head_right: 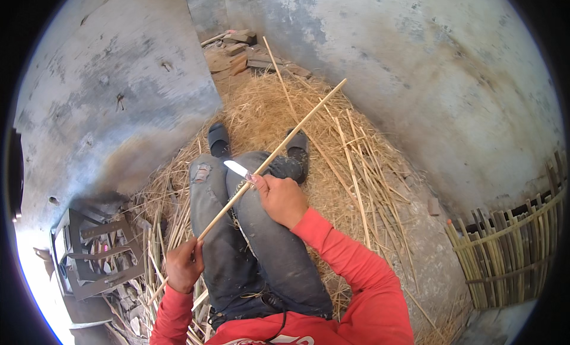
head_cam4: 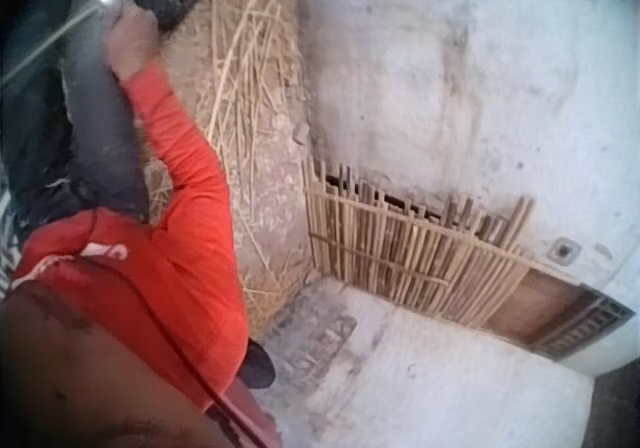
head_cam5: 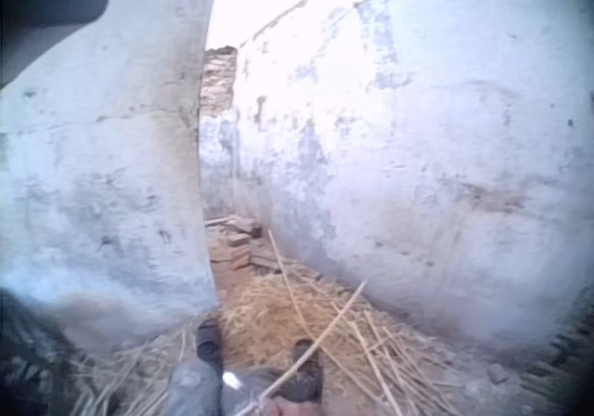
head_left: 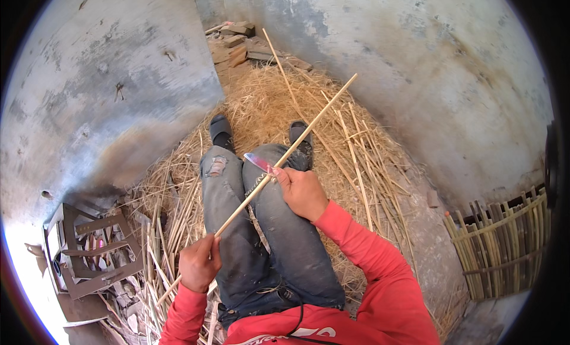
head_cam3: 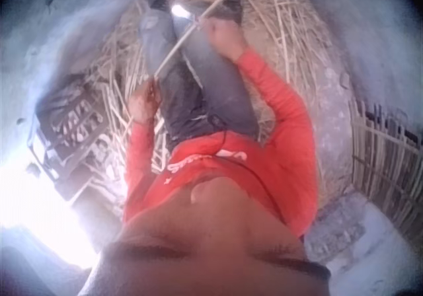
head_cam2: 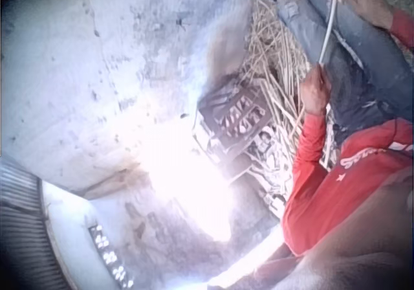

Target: The person whittles and shapes bamboo sticks using a small knife while sitting on a straw-covered floor.

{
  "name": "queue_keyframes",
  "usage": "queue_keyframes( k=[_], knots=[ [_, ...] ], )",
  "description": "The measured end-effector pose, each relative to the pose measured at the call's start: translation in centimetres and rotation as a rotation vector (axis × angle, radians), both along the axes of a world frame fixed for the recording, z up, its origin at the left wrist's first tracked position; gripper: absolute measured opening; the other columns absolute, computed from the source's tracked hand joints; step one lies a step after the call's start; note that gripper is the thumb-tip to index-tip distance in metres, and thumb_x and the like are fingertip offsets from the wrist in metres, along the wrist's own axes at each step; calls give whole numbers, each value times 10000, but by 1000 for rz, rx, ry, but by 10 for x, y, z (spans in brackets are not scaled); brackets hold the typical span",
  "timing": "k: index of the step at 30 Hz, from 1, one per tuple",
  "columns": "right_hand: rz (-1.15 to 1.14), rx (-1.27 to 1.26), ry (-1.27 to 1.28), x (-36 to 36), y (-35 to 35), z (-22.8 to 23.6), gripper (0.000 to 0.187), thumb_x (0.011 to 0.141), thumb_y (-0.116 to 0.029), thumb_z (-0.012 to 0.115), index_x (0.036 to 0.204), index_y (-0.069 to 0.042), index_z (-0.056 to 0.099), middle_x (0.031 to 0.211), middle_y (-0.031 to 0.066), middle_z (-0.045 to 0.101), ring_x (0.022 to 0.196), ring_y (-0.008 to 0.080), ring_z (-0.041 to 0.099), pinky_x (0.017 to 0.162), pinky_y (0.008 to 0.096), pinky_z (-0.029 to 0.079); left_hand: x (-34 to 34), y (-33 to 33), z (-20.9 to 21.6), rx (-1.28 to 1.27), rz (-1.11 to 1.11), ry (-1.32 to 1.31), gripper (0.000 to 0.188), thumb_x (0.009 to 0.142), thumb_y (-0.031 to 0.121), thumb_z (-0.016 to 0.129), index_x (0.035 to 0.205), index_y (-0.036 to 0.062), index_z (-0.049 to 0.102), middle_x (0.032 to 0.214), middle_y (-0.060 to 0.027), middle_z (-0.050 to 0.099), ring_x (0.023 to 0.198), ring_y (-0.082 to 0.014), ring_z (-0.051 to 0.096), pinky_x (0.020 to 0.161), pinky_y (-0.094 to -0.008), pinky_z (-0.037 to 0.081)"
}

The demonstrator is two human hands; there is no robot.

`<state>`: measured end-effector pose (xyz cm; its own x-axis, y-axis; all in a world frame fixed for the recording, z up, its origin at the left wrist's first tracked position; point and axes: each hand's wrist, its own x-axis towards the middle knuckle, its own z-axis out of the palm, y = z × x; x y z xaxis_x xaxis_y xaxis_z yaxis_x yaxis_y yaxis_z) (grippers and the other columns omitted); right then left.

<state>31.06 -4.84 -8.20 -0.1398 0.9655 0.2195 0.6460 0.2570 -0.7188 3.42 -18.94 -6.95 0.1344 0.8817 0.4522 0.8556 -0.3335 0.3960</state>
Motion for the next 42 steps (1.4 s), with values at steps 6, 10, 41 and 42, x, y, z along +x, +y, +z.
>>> queue_keyframes(
  k=[6, 10, 41, 42],
  knots=[
    [60, 85, 88, 8, -3, -1, 410, 1076, -335, 547, 948, -1, 746, 630, 238, 598, 548, 402, 621, 506, 447, 449, -4, -3, 1, -118, 0, -93, 78, 883, 24, 746, 941, 3, 698, 658, -145, 618, 512, -308, 602, 486, -401, 433],
    [-143, 103, 49, 27, 27, 2, 473, 1074, -384, 515, 827, -31, 711, 668, 253, 629, 631, 469, 643, 567, 542, 491, -44, -29, 10, -172, -1, -37, 51, 881, 8, 733, 924, 0, 706, 630, -133, 597, 477, -276, 578, 466, -388, 419],
    [49, -64, 68, 9, -8, 1, 504, 1060, -415, 549, 854, 3, 740, 676, 271, 616, 627, 465, 638, 560, 525, 477, -35, -23, 11, -2, 18, 146, 96, 872, 81, 771, 935, 61, 701, 628, -99, 573, 473, -301, 550, 446, -417, 411],
    [23, -63, 50, 7, -13, -1, 491, 1059, -408, 555, 868, 4, 740, 670, 269, 612, 606, 445, 632, 558, 506, 475, -28, -18, 11, -15, 12, 122, 93, 876, 78, 768, 936, 57, 701, 629, -104, 576, 476, -306, 552, 449, -421, 414]
  ],
)
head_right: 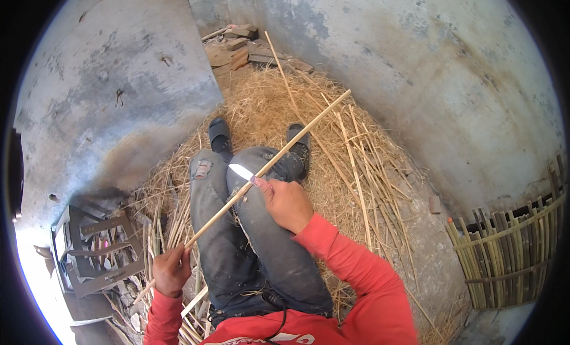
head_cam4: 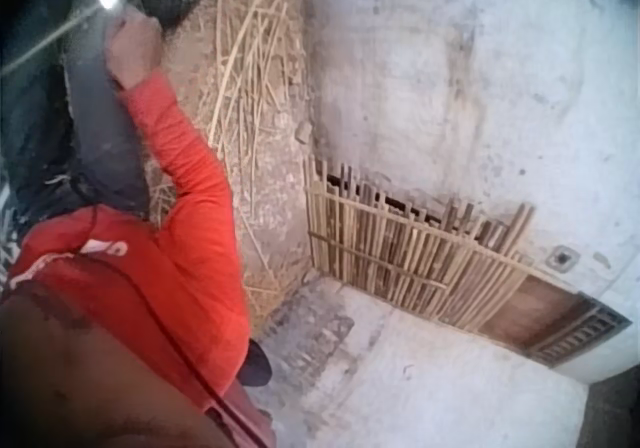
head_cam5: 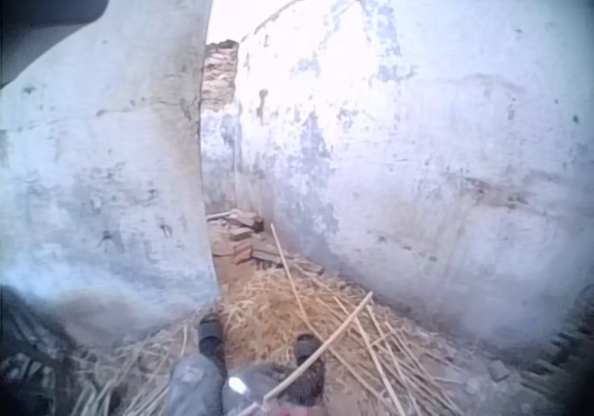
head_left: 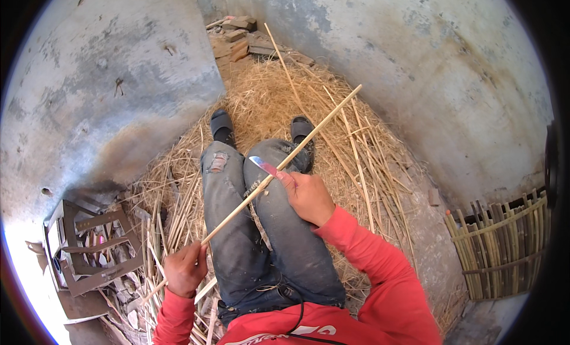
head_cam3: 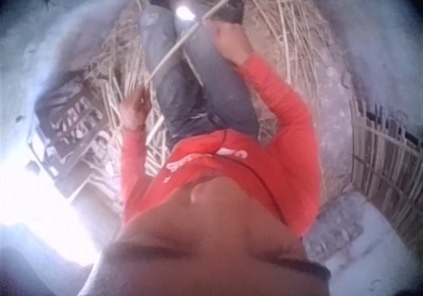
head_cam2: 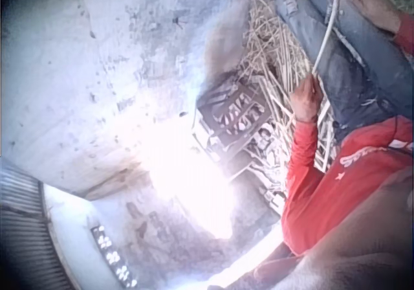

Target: The person whittles and shapes bamboo sticks using a small knife while sitting on a straw-covered floor.

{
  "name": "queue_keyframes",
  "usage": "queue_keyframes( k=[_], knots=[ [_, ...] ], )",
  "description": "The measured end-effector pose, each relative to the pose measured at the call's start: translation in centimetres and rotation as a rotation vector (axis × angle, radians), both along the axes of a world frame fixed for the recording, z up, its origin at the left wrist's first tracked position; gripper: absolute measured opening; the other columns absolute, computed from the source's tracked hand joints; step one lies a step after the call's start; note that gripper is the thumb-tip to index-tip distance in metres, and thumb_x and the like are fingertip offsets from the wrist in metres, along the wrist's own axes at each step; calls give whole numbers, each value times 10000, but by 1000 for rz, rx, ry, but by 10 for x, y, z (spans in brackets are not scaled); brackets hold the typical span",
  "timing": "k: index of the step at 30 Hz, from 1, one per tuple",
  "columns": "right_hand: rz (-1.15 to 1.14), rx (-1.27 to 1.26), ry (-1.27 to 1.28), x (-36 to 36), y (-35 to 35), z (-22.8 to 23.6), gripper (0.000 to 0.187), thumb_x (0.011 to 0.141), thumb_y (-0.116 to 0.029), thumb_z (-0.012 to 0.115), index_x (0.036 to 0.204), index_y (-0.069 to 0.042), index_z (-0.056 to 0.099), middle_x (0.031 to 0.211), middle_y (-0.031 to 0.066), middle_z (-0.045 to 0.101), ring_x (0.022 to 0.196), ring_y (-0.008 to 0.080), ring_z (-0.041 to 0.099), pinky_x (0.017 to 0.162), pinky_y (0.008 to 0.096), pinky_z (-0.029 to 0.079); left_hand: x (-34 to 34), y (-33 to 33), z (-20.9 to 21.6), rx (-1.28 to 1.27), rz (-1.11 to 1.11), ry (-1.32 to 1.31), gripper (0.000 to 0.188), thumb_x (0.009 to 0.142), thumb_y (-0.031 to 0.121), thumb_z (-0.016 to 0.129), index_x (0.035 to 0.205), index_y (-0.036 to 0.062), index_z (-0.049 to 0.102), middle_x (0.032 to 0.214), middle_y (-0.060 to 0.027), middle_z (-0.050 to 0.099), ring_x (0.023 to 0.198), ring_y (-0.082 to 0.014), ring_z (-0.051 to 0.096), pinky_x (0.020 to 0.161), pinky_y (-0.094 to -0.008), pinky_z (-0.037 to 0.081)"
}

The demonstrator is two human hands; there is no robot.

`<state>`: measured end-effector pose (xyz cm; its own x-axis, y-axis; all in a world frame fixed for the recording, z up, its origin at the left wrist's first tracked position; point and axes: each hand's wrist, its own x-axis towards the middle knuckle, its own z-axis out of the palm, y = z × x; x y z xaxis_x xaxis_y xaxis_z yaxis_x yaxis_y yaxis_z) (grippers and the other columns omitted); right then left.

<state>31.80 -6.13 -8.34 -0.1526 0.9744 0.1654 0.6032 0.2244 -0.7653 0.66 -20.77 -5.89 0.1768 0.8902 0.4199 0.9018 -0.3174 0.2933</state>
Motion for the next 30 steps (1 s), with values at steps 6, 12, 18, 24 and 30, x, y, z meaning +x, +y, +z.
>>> queue_keyframes(
  k=[6, 12, 18, 24, 30],
  knots=[
    [27, 27, 62, 10, 0, 6, 512, 1047, -414, 571, 759, 0, 662, 648, 259, 612, 608, 468, 620, 548, 513, 467, -3, -1, -8, -23, -14, -64, 109, 873, 46, 762, 968, 36, 709, 656, -133, 604, 527, -325, 602, 480, -423, 444],
    [-205, 136, 24, 55, 44, 15, 370, 1048, -374, 572, 1003, -29, 699, 726, 226, 661, 610, 361, 655, 569, 481, 480, -49, -36, -19, 6, 7, 65, 134, 867, 45, 769, 980, 34, 698, 668, -104, 603, 522, -294, 593, 471, -413, 437],
    [-316, 346, 30, 106, 91, 11, 379, 1058, -228, 560, 1422, -149, 629, 788, 163, 675, 647, 206, 607, 645, 352, 510, -93, -74, -29, 16, 74, 104, 139, 850, 2, 756, 977, 11, 701, 671, -123, 614, 529, -305, 587, 489, -418, 438],
    [-303, 218, 66, 107, 103, 20, 366, 1036, -165, 603, 1398, -149, 657, 828, 109, 717, 663, 118, 558, 649, 297, 482, -109, -85, -34, 62, 66, 212, 152, 839, 60, 772, 978, 44, 712, 656, -81, 563, 503, -269, 551, 458, -406, 418],
    [-178, 143, 192, 73, 88, 12, 370, 1033, -128, 599, 1399, -127, 651, 801, 30, 711, 667, 71, 562, 606, 281, 475, -93, -65, -26, 97, 36, 209, 168, 821, 52, 795, 968, 52, 712, 635, -67, 552, 484, -253, 547, 441, -389, 411]
  ],
)
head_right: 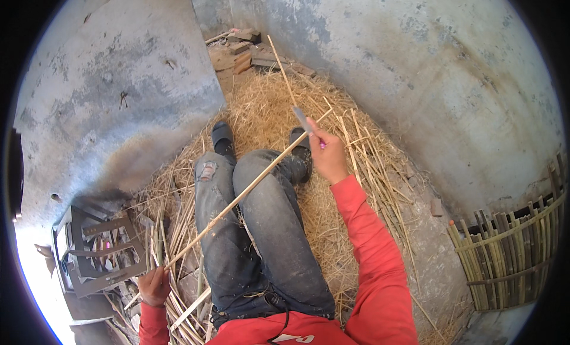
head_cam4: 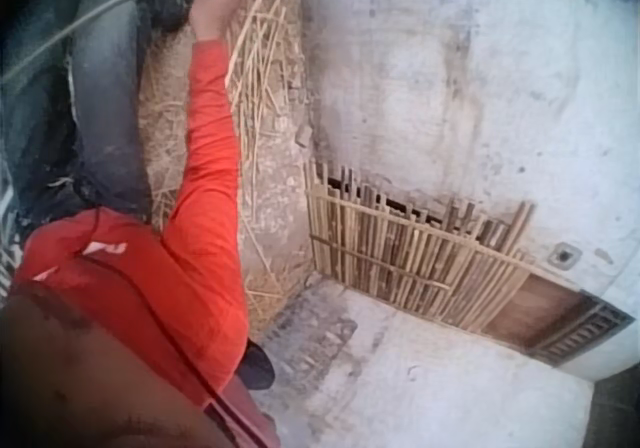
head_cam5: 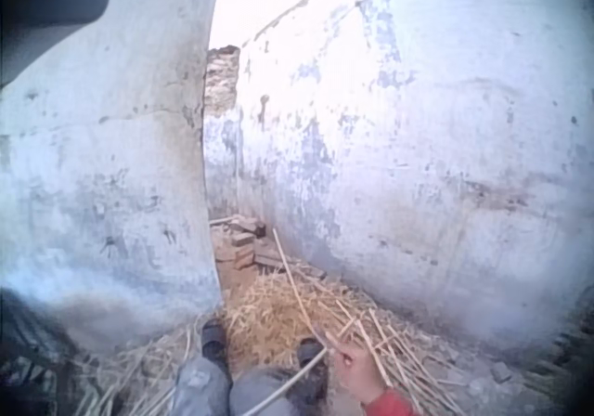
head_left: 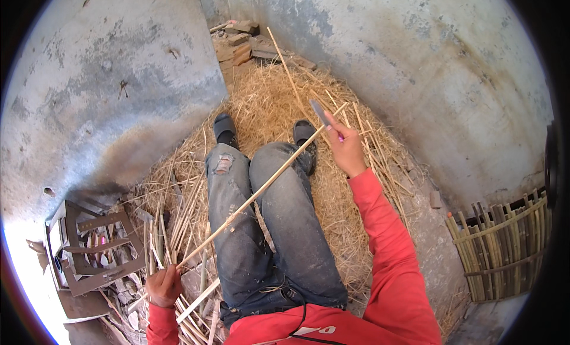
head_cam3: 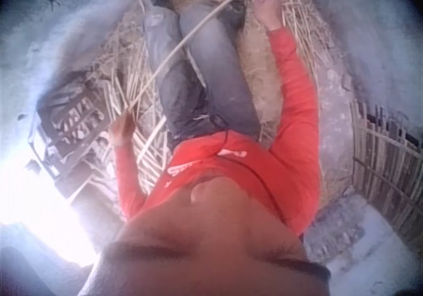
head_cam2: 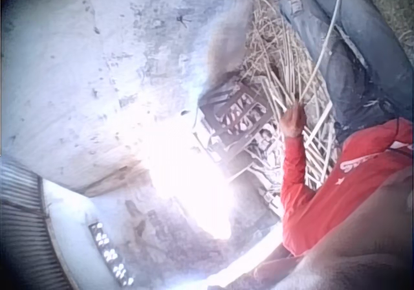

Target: The person whittles and shapes bamboo sticks using a small knife while sitting on a straw-covered floor.

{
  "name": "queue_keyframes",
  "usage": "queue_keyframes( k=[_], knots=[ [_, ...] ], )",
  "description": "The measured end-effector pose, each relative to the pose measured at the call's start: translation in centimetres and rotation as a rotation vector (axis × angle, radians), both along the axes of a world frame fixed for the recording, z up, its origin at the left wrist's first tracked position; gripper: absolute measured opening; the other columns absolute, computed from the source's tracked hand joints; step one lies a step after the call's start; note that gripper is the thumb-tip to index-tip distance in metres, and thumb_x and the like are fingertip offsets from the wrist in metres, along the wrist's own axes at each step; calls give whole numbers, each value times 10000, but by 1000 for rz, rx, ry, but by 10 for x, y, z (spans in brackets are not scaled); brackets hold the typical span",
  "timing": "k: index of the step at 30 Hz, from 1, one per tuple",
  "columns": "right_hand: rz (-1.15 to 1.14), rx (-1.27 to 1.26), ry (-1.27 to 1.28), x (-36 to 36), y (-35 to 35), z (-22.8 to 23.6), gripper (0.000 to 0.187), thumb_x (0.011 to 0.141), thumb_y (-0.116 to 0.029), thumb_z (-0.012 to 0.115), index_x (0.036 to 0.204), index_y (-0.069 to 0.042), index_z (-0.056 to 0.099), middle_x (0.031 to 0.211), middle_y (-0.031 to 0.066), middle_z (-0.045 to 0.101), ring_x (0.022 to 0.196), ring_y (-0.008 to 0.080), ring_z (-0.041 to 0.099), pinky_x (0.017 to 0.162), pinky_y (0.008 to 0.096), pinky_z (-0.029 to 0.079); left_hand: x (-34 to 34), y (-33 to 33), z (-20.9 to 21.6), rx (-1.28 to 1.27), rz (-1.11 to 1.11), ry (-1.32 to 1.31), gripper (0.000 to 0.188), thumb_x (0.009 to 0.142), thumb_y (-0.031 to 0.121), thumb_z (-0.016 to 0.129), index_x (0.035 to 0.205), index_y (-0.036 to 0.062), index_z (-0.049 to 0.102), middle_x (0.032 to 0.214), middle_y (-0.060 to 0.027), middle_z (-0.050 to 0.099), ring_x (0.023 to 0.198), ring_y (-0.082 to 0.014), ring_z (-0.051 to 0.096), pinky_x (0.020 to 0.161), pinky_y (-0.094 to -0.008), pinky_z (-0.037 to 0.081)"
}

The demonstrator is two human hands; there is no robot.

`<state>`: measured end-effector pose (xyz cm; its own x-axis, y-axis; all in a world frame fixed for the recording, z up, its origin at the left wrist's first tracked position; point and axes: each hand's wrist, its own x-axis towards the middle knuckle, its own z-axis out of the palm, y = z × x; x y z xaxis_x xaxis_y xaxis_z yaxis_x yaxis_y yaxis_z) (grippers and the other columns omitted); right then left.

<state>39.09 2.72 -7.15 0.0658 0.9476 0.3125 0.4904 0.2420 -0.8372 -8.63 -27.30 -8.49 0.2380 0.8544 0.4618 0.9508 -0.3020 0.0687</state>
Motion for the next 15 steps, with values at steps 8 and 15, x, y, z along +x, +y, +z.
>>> queue_keyframes(
  k=[8, 15],
  knots=[
    [113, 67, 19, -53, -45, -1, 377, 1013, -119, 599, 1384, -124, 664, 710, 104, 707, 555, 54, 493, 514, 279, 441, 38, 33, 1, 13, -44, -119, 149, 846, 70, 794, 965, 63, 704, 634, -70, 561, 471, -255, 546, 434, -397, 410],
    [205, 55, -6, -86, -81, -2, 385, 994, -104, 585, 1369, -143, 665, 708, 269, 561, 554, 391, 574, 535, 409, 468, 110, 71, 20, -143, -24, -345, 83, 890, 64, 761, 938, 45, 696, 656, -130, 596, 525, -320, 599, 478, -416, 439]
  ],
)
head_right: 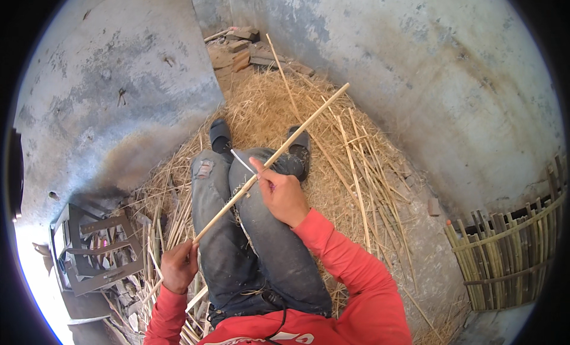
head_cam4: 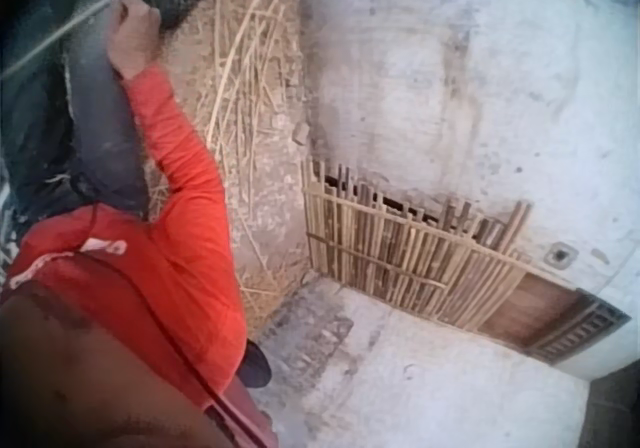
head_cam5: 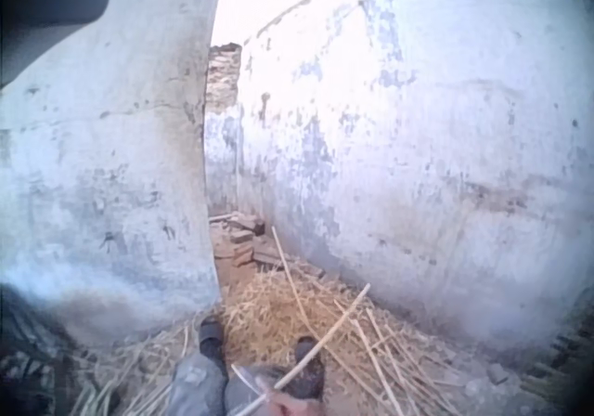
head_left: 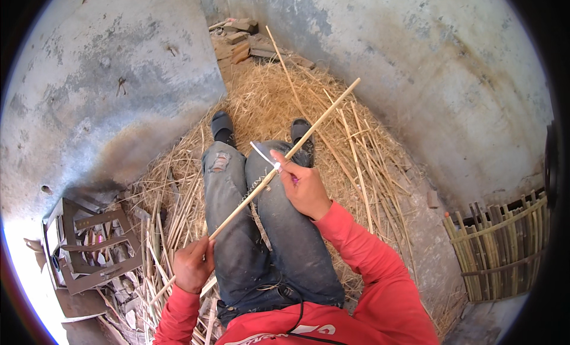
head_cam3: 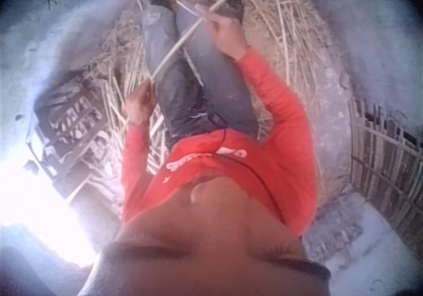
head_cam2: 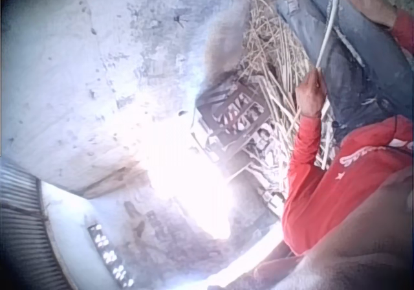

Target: The person whittles and shapes bamboo sticks using a small knife while sitting on a straw-covered floor.

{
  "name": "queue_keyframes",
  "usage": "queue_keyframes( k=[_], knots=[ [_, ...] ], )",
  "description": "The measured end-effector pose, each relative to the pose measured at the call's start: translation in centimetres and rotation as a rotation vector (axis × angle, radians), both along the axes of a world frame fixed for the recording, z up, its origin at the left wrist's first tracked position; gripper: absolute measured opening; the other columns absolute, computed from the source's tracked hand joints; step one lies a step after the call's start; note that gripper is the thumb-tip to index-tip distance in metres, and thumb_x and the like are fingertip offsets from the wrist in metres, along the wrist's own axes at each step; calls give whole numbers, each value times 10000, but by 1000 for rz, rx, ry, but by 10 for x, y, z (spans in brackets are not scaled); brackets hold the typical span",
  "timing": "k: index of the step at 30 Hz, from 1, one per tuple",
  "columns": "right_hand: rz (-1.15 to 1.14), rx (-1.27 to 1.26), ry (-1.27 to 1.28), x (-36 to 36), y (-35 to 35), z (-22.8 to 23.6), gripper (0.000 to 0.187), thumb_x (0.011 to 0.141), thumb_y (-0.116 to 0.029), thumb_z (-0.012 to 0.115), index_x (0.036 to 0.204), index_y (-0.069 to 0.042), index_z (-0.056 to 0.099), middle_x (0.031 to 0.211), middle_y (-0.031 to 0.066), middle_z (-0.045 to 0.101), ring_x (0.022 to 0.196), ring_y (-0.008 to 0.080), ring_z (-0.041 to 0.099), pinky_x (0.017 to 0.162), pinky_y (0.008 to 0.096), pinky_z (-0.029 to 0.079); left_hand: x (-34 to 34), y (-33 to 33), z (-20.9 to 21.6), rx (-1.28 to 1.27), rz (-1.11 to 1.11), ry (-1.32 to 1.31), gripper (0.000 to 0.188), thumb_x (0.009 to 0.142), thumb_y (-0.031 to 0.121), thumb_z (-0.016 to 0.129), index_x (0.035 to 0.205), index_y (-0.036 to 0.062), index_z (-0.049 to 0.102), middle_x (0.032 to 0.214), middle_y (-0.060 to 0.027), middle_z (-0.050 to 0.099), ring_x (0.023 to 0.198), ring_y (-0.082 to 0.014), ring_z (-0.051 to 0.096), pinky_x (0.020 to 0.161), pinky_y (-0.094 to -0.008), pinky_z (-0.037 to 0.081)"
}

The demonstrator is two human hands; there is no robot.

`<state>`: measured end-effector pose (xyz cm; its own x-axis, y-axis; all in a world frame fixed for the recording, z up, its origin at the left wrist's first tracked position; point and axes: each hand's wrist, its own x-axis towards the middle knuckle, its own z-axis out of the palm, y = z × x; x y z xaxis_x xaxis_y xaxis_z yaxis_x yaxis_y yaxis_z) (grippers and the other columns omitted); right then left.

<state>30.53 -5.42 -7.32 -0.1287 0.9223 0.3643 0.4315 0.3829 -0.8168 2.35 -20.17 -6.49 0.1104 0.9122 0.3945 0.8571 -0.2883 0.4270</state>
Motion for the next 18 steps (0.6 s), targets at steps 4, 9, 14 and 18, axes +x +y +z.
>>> queue_keyframes(
  k=[4, 9, 14, 18],
  knots=[
    [127, -105, -53, 5, -8, 7, 384, 996, -97, 580, 1369, -129, 665, 741, 262, 591, 561, 338, 617, 570, 386, 489, 14, 3, 1, -19, 34, -50, 97, 882, 59, 770, 950, 17, 716, 648, -139, 593, 534, -330, 603, 500, -421, 442],
    [175, -69, 83, 12, 1, -5, 365, 1007, -97, 583, 1361, -110, 672, 875, 265, 664, 629, 175, 644, 625, 353, 511, 11, 2, 1, -10, 33, -86, 103, 881, 57, 771, 960, 16, 720, 651, -137, 593, 538, -329, 601, 505, -423, 441],
    [-66, -19, 121, 27, 14, 2, 340, 1025, -93, 599, 1356, -68, 672, 1213, 171, 747, 929, 137, 739, 809, 283, 561, 3, -6, 2, -57, 44, -78, 73, 885, 33, 756, 941, 10, 715, 648, -149, 588, 526, -307, 582, 504, -396, 422],
    [-40, -66, 54, 21, 15, -4, 344, 1025, -89, 587, 1359, -66, 669, 1148, 176, 763, 759, 121, 656, 675, 290, 524, 10, -6, 4, -86, 53, -104, 71, 887, 61, 763, 910, 28, 704, 658, -150, 594, 549, -337, 600, 511, -428, 436]
  ],
)
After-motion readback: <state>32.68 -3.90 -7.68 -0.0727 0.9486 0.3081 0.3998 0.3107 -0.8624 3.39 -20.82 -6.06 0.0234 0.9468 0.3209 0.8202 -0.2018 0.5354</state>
